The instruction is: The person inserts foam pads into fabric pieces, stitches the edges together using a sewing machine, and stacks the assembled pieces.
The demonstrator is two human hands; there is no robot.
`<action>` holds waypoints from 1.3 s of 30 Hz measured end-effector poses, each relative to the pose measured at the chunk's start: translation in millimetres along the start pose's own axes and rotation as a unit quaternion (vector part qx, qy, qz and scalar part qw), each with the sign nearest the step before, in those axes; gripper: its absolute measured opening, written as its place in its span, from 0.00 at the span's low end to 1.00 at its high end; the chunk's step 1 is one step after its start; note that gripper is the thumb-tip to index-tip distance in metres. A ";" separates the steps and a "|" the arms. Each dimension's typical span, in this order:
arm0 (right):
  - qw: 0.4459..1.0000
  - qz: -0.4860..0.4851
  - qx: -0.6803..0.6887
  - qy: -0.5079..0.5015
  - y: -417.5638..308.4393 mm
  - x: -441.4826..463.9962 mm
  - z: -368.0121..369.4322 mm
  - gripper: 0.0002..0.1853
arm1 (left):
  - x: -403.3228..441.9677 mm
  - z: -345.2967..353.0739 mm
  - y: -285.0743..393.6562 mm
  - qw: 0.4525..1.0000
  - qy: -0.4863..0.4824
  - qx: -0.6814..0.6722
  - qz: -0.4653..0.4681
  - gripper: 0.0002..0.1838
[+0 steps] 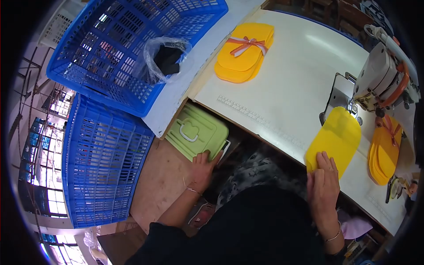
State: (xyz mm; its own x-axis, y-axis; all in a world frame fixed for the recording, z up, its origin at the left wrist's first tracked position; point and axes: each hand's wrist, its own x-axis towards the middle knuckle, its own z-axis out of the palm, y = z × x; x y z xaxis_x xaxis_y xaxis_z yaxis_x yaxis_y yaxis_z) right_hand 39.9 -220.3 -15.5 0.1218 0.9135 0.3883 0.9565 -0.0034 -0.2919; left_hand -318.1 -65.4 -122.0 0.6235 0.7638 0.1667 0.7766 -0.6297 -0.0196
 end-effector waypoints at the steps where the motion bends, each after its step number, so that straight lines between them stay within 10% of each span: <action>1: 1.000 -0.001 0.001 0.001 0.6 -0.2 -0.1 0.07 | 2.4 -5.0 -0.5 0.999 -0.006 -0.036 -0.011 0.40; 9: 1.000 -0.001 0.022 0.002 6.2 -3.6 -0.9 0.07 | 32.8 -87.2 -54.3 0.954 -0.077 -0.262 -0.120 0.48; 25: 0.999 -0.014 0.041 0.001 1.5 2.4 -4.0 0.07 | -9.6 7.0 -21.4 0.994 -0.028 -0.105 -0.014 0.44; 28: 0.994 -0.054 0.086 -0.025 -8.0 9.0 2.3 0.08 | -10.4 22.6 -17.9 0.988 -0.028 0.137 0.063 0.42; 39: 0.988 -0.098 0.116 -0.026 12.4 43.8 -5.3 0.22 | 0.3 13.2 0.2 0.997 0.048 -0.059 -0.008 0.37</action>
State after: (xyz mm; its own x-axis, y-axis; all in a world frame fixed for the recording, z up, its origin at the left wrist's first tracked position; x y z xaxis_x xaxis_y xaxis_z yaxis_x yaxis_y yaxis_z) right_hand 58.5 -182.5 2.5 -0.0799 0.9066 0.4143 0.8733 0.2641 -0.4095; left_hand -316.6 -63.4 -134.9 0.5947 0.7609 0.2595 0.7675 -0.6335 0.0984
